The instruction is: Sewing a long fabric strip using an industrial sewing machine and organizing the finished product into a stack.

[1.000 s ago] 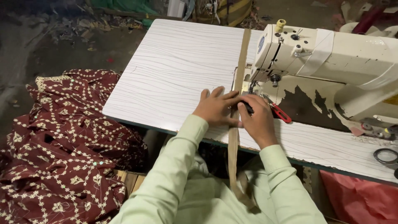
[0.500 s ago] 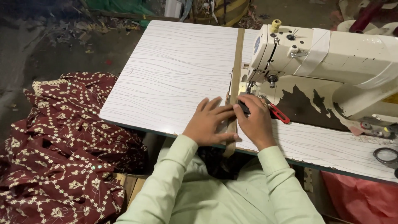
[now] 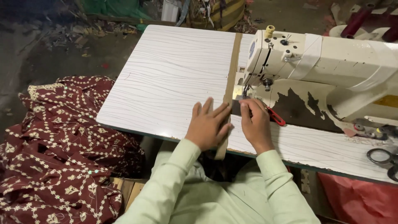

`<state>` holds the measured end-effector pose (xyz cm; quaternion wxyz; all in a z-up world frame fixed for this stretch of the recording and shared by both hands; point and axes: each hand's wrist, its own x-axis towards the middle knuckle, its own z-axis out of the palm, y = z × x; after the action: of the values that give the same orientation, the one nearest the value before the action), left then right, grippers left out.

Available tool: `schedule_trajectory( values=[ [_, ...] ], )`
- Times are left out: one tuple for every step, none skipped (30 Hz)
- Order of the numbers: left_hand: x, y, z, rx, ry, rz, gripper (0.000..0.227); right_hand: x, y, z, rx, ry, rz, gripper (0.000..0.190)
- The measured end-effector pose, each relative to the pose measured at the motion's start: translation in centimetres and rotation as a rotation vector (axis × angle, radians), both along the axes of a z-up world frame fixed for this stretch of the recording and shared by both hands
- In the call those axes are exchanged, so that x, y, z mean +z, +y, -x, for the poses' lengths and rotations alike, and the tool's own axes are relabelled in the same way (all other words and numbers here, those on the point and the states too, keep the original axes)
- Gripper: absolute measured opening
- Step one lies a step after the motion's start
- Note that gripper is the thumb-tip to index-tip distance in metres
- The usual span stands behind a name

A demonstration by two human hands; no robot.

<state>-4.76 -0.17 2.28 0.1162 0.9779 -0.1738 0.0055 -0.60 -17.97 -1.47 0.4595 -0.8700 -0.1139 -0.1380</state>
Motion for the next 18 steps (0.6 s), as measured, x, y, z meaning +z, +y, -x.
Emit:
schedule_trajectory(
  values=[
    [-0.2, 0.1, 1.5, 0.001, 0.0, -0.007, 0.059, 0.2, 0.1, -0.2, 0.001, 0.0, -0.007, 0.034],
    [-0.3, 0.2, 3.0, -0.041, -0.117, 0.136, 0.028, 0.3, 0.1, -0.1, -0.012, 0.023, -0.032, 0.032],
    [-0.5, 0.4, 4.6, -0.084, -0.233, 0.281, 0.054, 0.4, 0.1, 0.0, -0.024, 0.044, -0.056, 0.03],
    [-1.0, 0.2, 4.3, -0.098, -0.234, 0.276, 0.054, 0.4, 0.1, -0.3, -0.037, 0.041, -0.063, 0.03],
    [-1.6, 0.1, 4.1, -0.099, -0.288, 0.317, 0.054, 0.3, 0.2, -0.5, -0.042, 0.052, -0.063, 0.03],
    [-2.4, 0.0, 4.3, -0.092, -0.339, 0.364, 0.055, 0.1, 0.2, -0.4, -0.043, 0.068, -0.057, 0.03],
    [-2.2, 0.0, 2.8, -0.1, -0.336, 0.365, 0.055, -0.1, 0.2, -0.4, -0.05, 0.069, -0.058, 0.03],
    [-2.0, 0.0, 1.2, -0.056, -0.33, 0.361, 0.03, -0.4, 0.2, -0.5, -0.044, 0.053, -0.026, 0.027],
    [-1.8, -0.1, -0.3, -0.012, -0.323, 0.357, 0.026, -0.6, 0.2, -0.5, -0.038, 0.037, 0.006, 0.023],
    [-1.6, 0.0, -1.0, -0.013, -0.327, 0.362, 0.026, -0.7, 0.2, -0.5, -0.038, 0.033, 0.011, 0.023],
    [-1.3, 0.1, -1.6, 0.044, -0.187, 0.219, 0.043, -0.7, 0.1, -0.4, -0.033, 0.027, 0.019, 0.024],
    [-1.0, 0.2, -2.2, 0.101, -0.045, 0.074, 0.067, -0.8, 0.1, -0.3, -0.026, 0.023, 0.026, 0.024],
    [-0.7, -0.3, -1.2, 0.101, -0.048, 0.078, 0.067, -0.4, 0.0, -0.1, -0.025, 0.02, 0.03, 0.024],
    [-0.4, -0.6, -0.4, 0.087, -0.028, 0.061, 0.065, -0.1, 0.1, 0.0, -0.03, 0.027, 0.018, 0.023],
    [-0.1, -1.0, 0.4, 0.073, -0.007, 0.044, 0.064, 0.1, 0.3, 0.0, -0.035, 0.034, 0.006, 0.022],
    [-0.3, -1.4, 1.4, 0.072, -0.005, 0.04, 0.064, 0.0, 0.3, -0.2, -0.035, 0.036, 0.001, 0.022],
    [-0.6, -1.9, 2.2, 0.089, -0.177, 0.164, 0.034, -0.2, 0.2, -0.4, -0.04, 0.006, 0.022, 0.02],
    [-0.8, -2.3, 3.1, 0.097, -0.348, 0.285, 0.055, -0.5, 0.2, -0.5, -0.051, -0.023, 0.039, 0.018]
  ],
)
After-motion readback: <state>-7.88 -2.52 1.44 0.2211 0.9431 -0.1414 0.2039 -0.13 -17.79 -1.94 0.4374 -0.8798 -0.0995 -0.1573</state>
